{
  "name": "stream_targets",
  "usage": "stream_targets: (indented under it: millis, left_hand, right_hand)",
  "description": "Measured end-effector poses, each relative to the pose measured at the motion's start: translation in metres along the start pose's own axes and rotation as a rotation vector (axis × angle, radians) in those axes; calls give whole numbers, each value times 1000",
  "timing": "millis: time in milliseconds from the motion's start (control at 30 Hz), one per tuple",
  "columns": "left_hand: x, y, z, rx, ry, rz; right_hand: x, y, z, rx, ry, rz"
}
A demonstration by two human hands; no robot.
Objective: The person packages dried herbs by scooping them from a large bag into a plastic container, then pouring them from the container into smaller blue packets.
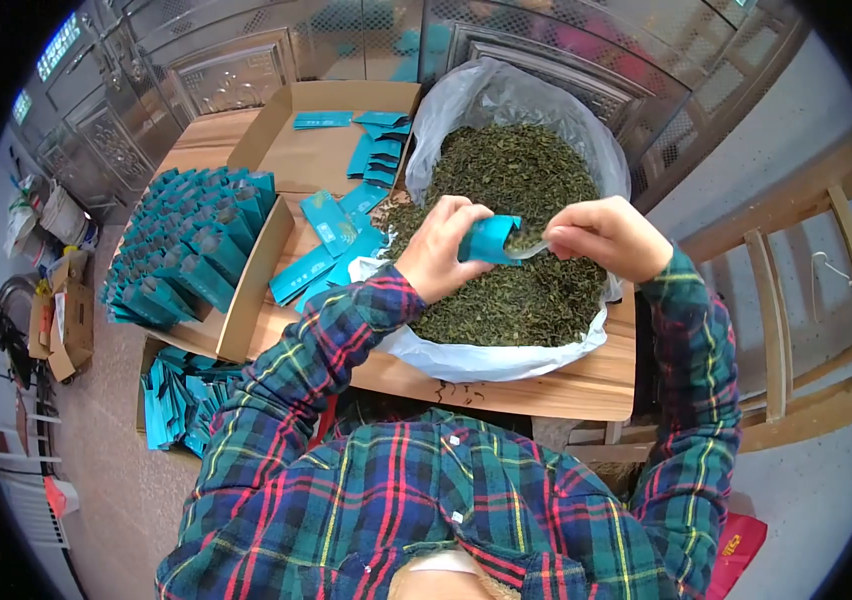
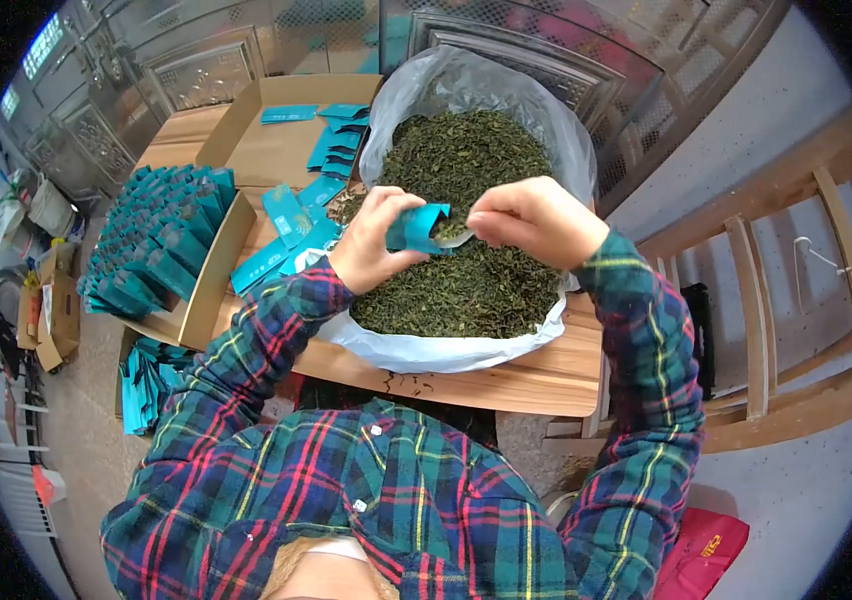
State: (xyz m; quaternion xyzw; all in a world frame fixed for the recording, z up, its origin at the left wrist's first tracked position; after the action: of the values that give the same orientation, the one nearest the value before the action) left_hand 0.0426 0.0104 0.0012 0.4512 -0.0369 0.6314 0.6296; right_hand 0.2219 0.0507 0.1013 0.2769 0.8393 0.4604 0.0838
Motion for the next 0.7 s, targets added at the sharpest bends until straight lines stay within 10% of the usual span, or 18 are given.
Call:
stream_targets:
  millis: [233, 500, 700]
  left_hand:
    - [-6, -8, 3, -190, -3, -8]
    - [-11, -20, -13, -500, 314, -16]
    - [-11, 1, -10, -868, 508, 14]
  right_hand:
    - [5, 1, 9, 622, -386, 5]
    - [-21, -3, 35, 1106, -377, 286]
    - [-57, -19, 60, 960, -338, 512]
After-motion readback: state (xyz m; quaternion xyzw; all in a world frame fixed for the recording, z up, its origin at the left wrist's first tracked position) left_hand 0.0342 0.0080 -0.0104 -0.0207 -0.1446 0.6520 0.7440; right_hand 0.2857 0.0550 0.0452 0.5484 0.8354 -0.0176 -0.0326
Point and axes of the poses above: each hand's wrist, its own x-axis towards the middle knuckle, its own y-axis out of the back of the hand, z = x × y, the point moved 4 cm from there along x, towards the middle knuckle, and after that the axes turned 3 degrees about -x, right-handed, at the moved point
